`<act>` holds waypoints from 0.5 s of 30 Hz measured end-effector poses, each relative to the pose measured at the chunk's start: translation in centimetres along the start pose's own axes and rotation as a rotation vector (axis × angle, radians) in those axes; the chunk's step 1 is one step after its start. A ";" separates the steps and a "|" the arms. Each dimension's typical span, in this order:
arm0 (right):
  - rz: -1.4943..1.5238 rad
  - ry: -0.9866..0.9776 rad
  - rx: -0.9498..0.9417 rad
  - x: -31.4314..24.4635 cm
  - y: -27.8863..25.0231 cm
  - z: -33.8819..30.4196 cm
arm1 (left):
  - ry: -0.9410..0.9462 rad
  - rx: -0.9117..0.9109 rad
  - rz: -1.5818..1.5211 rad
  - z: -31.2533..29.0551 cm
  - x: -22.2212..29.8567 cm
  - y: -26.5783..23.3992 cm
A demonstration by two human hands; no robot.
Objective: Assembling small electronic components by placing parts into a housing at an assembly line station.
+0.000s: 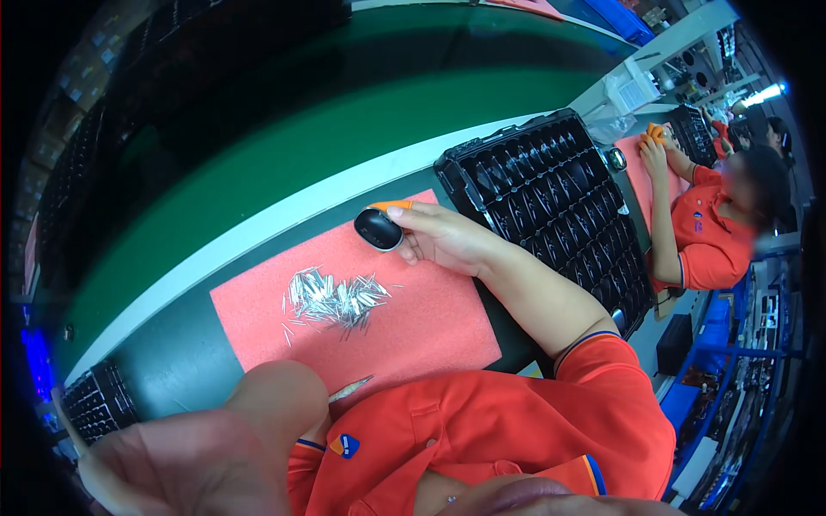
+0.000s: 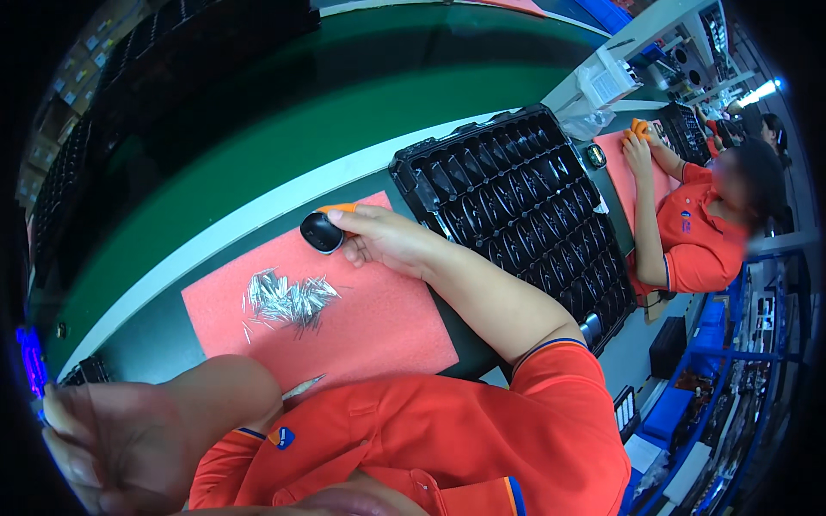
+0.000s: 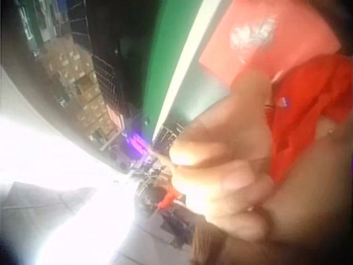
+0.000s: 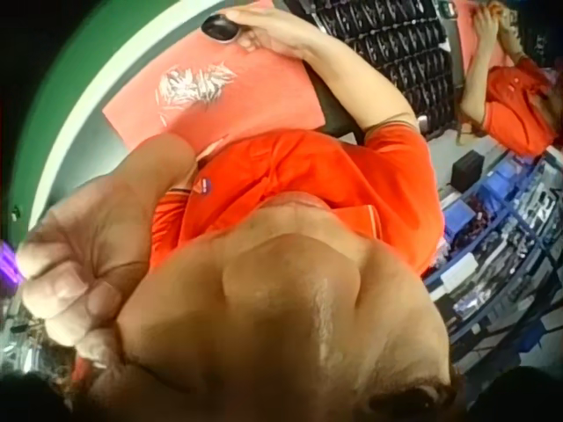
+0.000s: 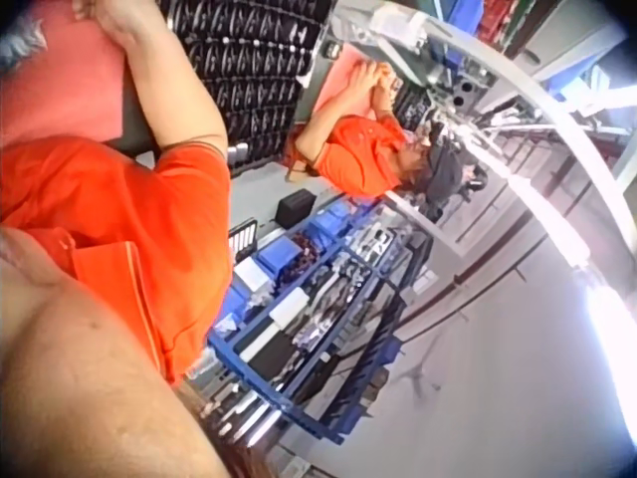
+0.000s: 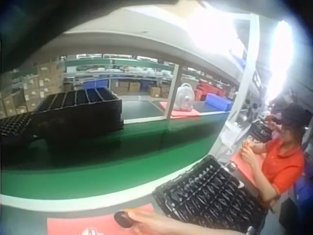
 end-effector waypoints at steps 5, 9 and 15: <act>-0.003 0.027 -0.006 -0.1 1.6 -0.3 | 0.012 0.430 -0.120 -0.2 2.1 -4.1; -0.013 -0.017 -0.024 -1.1 3.7 -2.3 | 0.069 0.374 -0.401 1.4 3.4 -3.2; -0.018 0.005 -0.018 -1.2 5.7 -3.5 | 0.063 -0.107 -1.237 5.3 3.7 -0.2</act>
Point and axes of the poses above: each hand's wrist, its own z-axis towards the middle knuckle, its own y-axis out of the palm, x = y × z, the point moved 10 cm from there along z, towards the middle knuckle, and after that the axes turned 15 degrees about -x, right-handed, at the moved point
